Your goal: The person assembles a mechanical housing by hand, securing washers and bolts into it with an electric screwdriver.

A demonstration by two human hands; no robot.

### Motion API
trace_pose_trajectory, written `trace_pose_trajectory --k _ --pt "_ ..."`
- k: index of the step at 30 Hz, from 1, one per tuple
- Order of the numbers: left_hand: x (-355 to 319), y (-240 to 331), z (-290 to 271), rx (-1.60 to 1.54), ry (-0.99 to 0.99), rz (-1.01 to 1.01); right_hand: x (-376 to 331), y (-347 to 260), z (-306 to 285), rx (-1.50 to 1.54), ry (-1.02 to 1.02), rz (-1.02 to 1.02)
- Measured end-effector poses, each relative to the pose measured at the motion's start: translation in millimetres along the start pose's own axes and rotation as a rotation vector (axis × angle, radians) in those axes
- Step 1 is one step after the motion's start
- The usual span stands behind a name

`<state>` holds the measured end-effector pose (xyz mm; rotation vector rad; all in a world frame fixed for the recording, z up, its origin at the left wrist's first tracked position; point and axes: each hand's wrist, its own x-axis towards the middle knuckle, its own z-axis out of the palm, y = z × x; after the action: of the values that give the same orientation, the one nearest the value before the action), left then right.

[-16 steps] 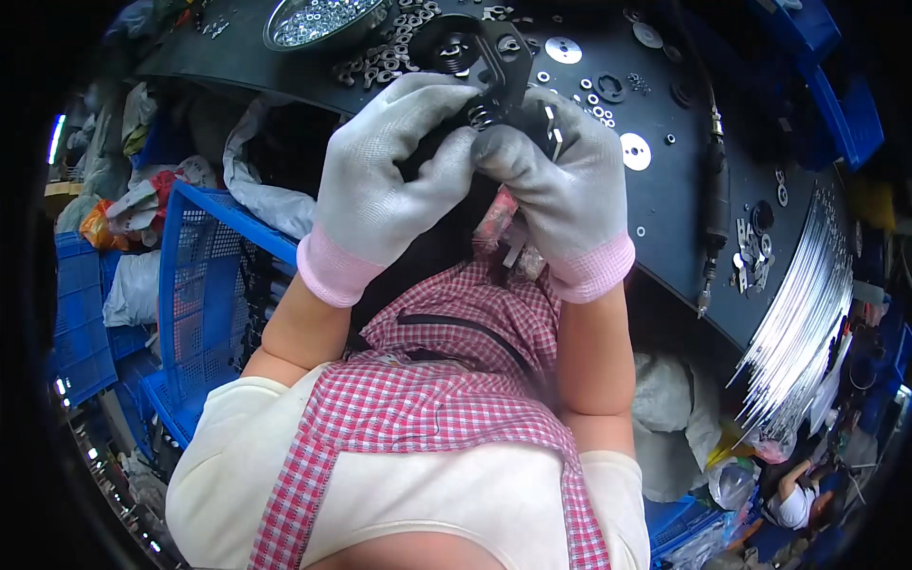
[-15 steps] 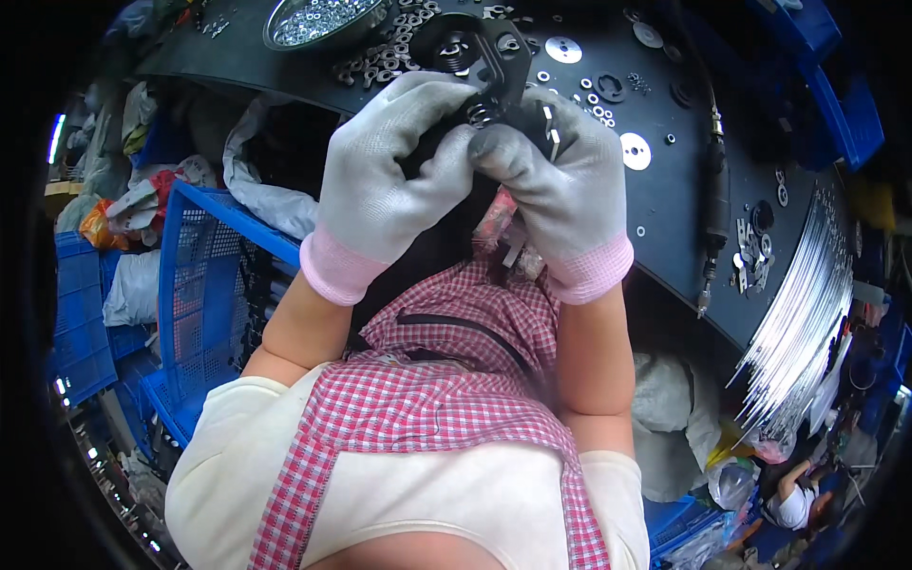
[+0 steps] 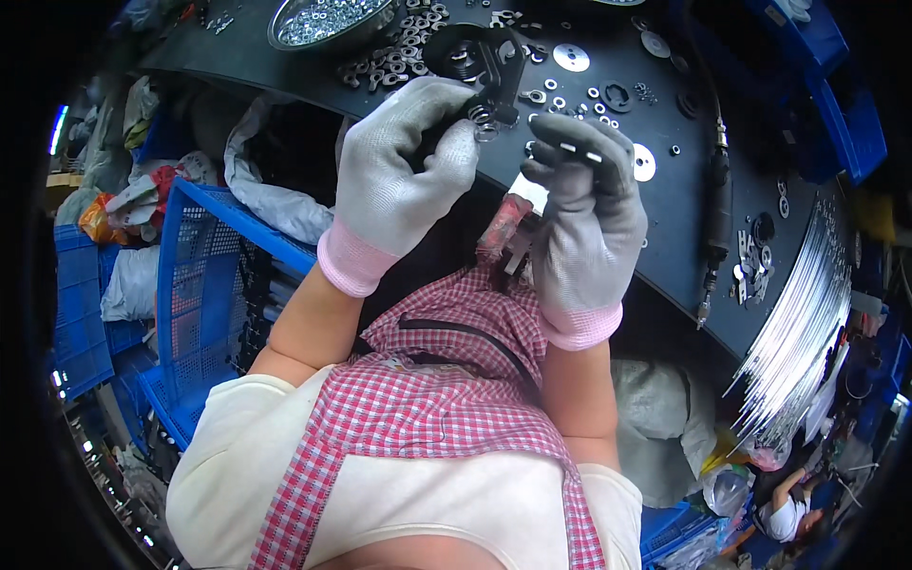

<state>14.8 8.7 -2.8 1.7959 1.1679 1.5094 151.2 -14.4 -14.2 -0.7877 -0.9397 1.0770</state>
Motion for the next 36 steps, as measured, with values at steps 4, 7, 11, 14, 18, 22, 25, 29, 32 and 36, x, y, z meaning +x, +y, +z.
trace_pose_trajectory --k 4,7,11,14,18,22,25,29,32,36 --pt "-1 -2 -1 -0.024 -0.010 -0.027 4 0 -12 -0.284 -0.094 -0.055" --pt "-1 -3 1 -0.033 0.001 -0.033 5 -1 -5 -0.175 -0.125 0.015" --pt "0 -4 0 -0.026 -0.016 -0.032 0 -9 3 0.018 -0.166 0.188" --pt "1 -2 0 -0.044 -0.017 -0.042 6 -13 3 0.087 -0.265 0.214" --pt "1 -5 1 -0.008 -0.031 0.006 15 -4 -2 0.109 -0.344 0.198" --pt "1 -2 -1 -0.021 -0.057 -0.045 11 -4 6 0.114 -0.295 0.137" --pt "-2 -7 2 -0.098 -0.033 -0.060 12 -5 14 0.063 -0.219 0.071" --pt "-4 -10 4 -0.253 -0.074 -0.160 10 1 19 -0.079 -0.115 -0.158" --pt "-4 18 -11 -0.527 -0.210 -0.539 13 5 24 -0.148 -0.094 -0.282" --pt "-13 6 -21 -0.188 -0.377 0.084 5 0 25 -0.079 -0.163 -0.331"
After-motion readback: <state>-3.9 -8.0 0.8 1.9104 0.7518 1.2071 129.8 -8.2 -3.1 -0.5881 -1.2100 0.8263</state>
